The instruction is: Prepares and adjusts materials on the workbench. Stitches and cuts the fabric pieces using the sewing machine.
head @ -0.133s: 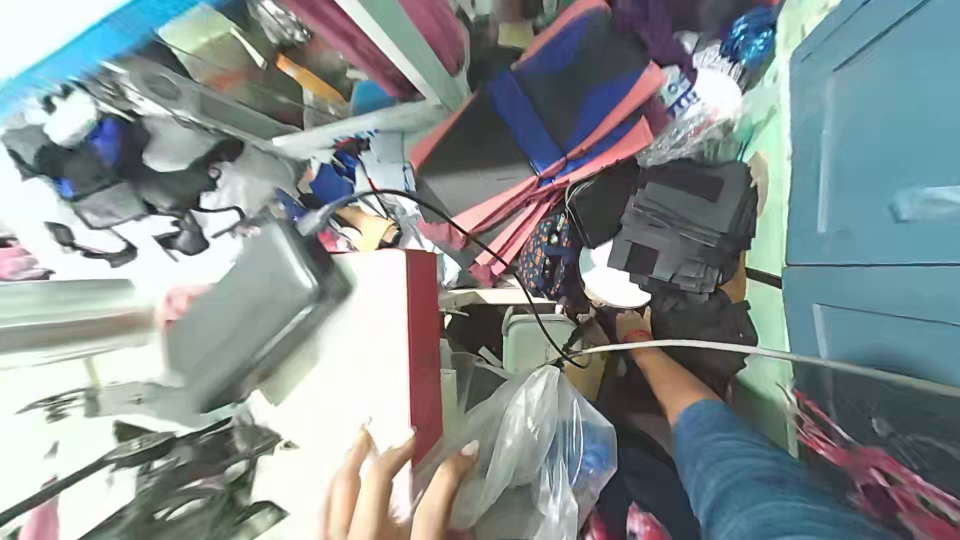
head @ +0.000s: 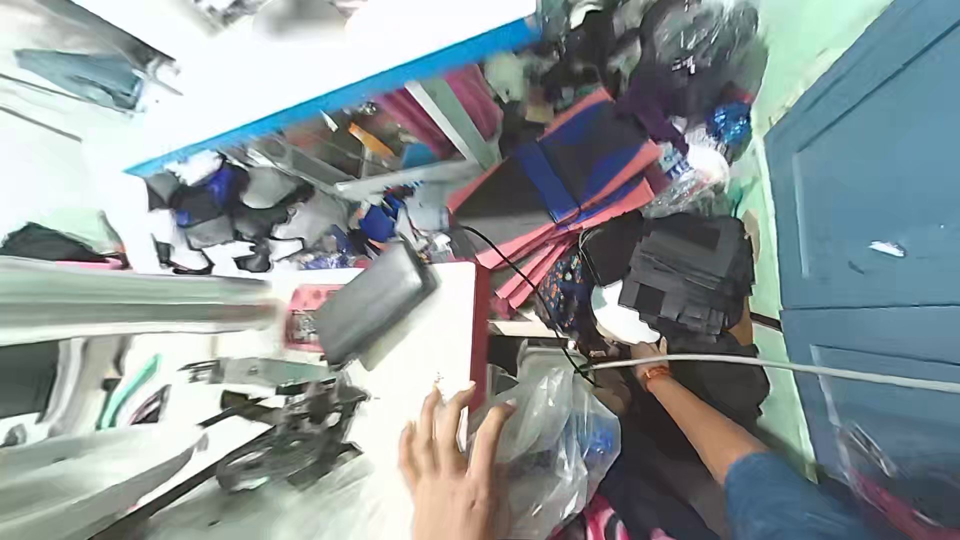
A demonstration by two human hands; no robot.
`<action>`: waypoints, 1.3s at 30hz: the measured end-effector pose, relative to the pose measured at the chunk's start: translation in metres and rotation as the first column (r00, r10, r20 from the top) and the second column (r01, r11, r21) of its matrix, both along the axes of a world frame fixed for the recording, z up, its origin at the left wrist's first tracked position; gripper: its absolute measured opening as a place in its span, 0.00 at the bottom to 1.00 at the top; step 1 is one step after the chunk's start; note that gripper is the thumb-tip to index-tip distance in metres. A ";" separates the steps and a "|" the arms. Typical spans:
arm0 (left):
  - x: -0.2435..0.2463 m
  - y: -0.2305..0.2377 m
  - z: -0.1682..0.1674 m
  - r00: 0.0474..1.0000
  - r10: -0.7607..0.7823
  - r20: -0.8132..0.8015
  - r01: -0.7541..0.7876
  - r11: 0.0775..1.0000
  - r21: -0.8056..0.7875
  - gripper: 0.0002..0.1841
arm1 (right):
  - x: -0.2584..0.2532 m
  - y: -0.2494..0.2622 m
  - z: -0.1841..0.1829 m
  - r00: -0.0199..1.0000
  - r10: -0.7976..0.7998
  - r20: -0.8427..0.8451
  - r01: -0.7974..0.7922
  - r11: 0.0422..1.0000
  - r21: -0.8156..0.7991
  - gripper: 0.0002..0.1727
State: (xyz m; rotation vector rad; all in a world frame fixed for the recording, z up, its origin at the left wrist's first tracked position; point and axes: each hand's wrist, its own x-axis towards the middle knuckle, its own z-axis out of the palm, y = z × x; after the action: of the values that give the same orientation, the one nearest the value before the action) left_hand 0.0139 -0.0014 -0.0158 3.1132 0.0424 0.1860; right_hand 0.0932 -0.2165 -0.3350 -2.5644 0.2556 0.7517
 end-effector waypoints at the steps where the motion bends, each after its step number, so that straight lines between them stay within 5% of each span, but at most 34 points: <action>1: 0.000 0.000 -0.002 1.000 0.001 0.025 -0.001 1.000 0.008 0.29 | 0.006 -0.005 -0.012 0.977 0.165 -0.136 -0.171 0.985 -0.034 0.20; 4: 0.001 -0.002 -0.004 0.997 0.012 0.078 -0.014 1.000 0.017 0.41 | 0.028 -0.012 0.048 0.758 0.519 -0.396 -0.539 0.839 0.068 0.27; 7: 0.004 -0.004 -0.007 0.996 0.028 0.079 -0.030 0.999 0.016 0.48 | 0.033 -0.013 0.162 0.376 0.785 -0.493 -0.819 0.530 0.220 0.26; 8: 0.003 -0.005 -0.006 0.999 0.040 0.038 -0.040 0.999 0.000 0.49 | 0.038 -0.011 0.181 0.249 0.843 -0.478 -0.851 0.426 0.308 0.24; 10: 0.002 -0.007 0.002 0.993 0.060 -0.098 -0.066 0.996 -0.057 0.50 | 0.051 -0.013 0.224 0.173 0.932 -0.319 -0.783 0.326 0.530 0.19; 13: -0.001 -0.005 0.008 0.983 0.037 -0.182 -0.058 0.992 -0.110 0.45 | 0.072 -0.014 0.318 0.339 0.933 -0.118 -0.640 0.321 0.698 0.18; 16: 0.010 -0.018 0.045 0.885 0.076 -0.459 -0.147 0.982 -0.122 0.43 | 0.109 0.001 0.385 0.559 0.821 0.119 -0.693 0.384 0.610 0.19; 20: 0.019 -0.029 0.069 0.890 0.149 -0.430 -0.217 0.970 -0.113 0.33 | 0.162 0.047 0.412 0.741 0.534 0.408 -0.671 0.599 0.437 0.18; 24: 0.027 -0.020 0.050 0.897 0.172 -0.408 -0.233 0.967 -0.104 0.37 | 0.214 0.093 0.408 0.829 0.333 0.449 -0.530 0.725 0.441 0.18; 33: 0.038 -0.002 0.024 0.883 0.210 -0.421 -0.287 0.949 -0.129 0.39 | 0.330 0.170 0.405 0.675 0.547 0.494 -0.646 0.763 0.038 0.18; 39: 0.033 -0.003 0.011 0.961 0.212 -0.177 -0.246 0.950 -0.194 0.38 | 0.428 0.238 0.419 0.543 0.564 0.622 -0.641 0.757 -0.126 0.37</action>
State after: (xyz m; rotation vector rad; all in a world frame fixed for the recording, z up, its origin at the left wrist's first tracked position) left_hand 0.0464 -0.0040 -0.0045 2.8914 0.4019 -0.0544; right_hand 0.5215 0.0210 0.0842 -2.5988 -0.9266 0.0376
